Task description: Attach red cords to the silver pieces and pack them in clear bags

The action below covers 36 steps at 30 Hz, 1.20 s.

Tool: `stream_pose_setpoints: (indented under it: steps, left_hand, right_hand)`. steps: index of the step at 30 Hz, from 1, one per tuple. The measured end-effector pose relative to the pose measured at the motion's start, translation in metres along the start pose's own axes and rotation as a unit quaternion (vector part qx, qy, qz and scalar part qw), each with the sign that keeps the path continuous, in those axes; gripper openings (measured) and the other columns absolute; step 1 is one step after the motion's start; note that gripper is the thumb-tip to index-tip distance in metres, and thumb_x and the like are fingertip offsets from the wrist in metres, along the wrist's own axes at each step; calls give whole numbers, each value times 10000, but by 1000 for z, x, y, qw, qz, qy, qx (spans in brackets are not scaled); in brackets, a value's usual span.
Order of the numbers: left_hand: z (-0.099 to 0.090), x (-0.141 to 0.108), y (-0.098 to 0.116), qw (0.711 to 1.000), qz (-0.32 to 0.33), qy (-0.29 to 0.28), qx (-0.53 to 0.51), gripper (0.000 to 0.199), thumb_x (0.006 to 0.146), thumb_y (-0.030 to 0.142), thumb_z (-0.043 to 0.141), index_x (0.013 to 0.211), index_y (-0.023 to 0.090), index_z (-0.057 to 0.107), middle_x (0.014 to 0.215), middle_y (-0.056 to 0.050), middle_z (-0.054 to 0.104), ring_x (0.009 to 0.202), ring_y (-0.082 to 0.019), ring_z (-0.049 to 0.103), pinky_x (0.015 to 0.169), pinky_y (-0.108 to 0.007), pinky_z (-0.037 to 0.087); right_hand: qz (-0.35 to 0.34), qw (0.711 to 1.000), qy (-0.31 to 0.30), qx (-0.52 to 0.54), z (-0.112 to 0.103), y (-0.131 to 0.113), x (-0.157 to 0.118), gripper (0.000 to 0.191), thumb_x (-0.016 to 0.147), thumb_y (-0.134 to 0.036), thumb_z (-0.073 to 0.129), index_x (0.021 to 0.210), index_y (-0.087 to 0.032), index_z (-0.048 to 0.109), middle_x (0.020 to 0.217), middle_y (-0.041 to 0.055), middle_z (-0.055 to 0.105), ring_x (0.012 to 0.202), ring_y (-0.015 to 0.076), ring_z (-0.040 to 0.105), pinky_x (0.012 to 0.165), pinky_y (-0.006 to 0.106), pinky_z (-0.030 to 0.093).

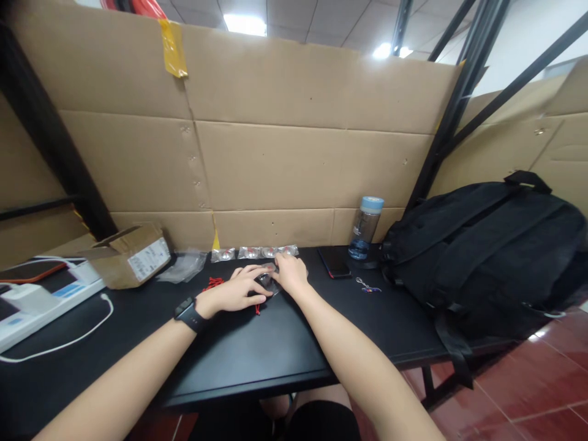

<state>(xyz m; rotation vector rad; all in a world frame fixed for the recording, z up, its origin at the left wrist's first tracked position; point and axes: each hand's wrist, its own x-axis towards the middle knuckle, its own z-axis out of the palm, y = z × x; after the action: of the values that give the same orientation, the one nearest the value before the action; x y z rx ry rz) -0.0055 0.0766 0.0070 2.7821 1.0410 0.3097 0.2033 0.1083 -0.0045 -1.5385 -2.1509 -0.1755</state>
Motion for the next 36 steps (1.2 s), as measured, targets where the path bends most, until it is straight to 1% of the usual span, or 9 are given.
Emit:
stream_pose_setpoints:
  steps: [5,8,11,15,19,26,29,32,36]
  left_hand:
    - [-6,0,-9,996,14,83,-27,318,848,210,595,1105,350,718,1416,-11,556,1342,-278,435,1099,-470,329]
    - [-2,2,-16,989,-15,145,-31,480,769,96,564,1202,297,615,1275,-34,636,1231,-239,529,1024,-398,381]
    - [7,7,-19,982,-59,180,1,377,805,137,595,1154,279,612,1208,-35,664,1191,-251,555,974,-393,375]
    - [13,11,-17,979,-90,183,20,115,887,283,624,988,256,672,1082,-37,708,1110,-263,584,939,-394,358]
    - [7,10,-17,976,-122,180,-12,124,914,317,601,892,251,705,1022,-28,745,1076,-256,614,966,-403,346]
    - [5,12,-27,953,-188,169,-167,136,874,349,604,872,244,689,922,0,777,901,-213,704,846,-319,431]
    - [11,15,-24,939,-235,178,-177,183,848,312,605,1021,253,612,853,24,779,849,-205,712,844,-328,417]
    - [17,17,-16,940,-252,191,-132,376,843,251,581,1206,263,486,809,42,771,863,-213,710,894,-367,363]
    - [21,17,-6,952,-229,195,-58,433,871,214,529,1290,289,447,826,22,755,927,-227,685,910,-390,303]
  right_hand:
    - [-85,982,-62,158,-3,14,3,262,829,-385,741,990,-210,631,921,16,665,787,156,596,668,240,394]
    - [-131,961,-66,235,-8,31,4,111,920,-218,598,1010,-190,656,885,16,661,737,131,572,685,234,415]
    - [-144,962,-56,226,-8,40,5,267,760,-83,720,1004,-183,684,938,23,665,745,130,566,706,234,428]
    - [-141,964,-65,217,-3,37,6,210,694,-142,822,877,-194,732,868,16,684,780,153,595,733,246,434]
    - [-140,954,-67,256,-3,33,6,30,806,-187,740,780,-196,752,829,26,728,803,161,638,796,266,450]
    - [11,913,-109,394,-4,36,8,64,768,-216,715,758,-152,715,721,38,731,679,160,663,673,245,480]
    - [54,907,-105,405,1,35,7,221,727,-153,705,944,-167,662,668,-3,711,580,137,634,604,221,460]
    - [31,927,-90,362,4,33,4,515,716,-94,679,1200,-210,546,641,-57,689,554,129,626,612,212,456]
    - [-49,953,-102,282,4,32,1,424,774,-66,604,1166,-228,608,686,-46,673,619,121,620,658,213,443]
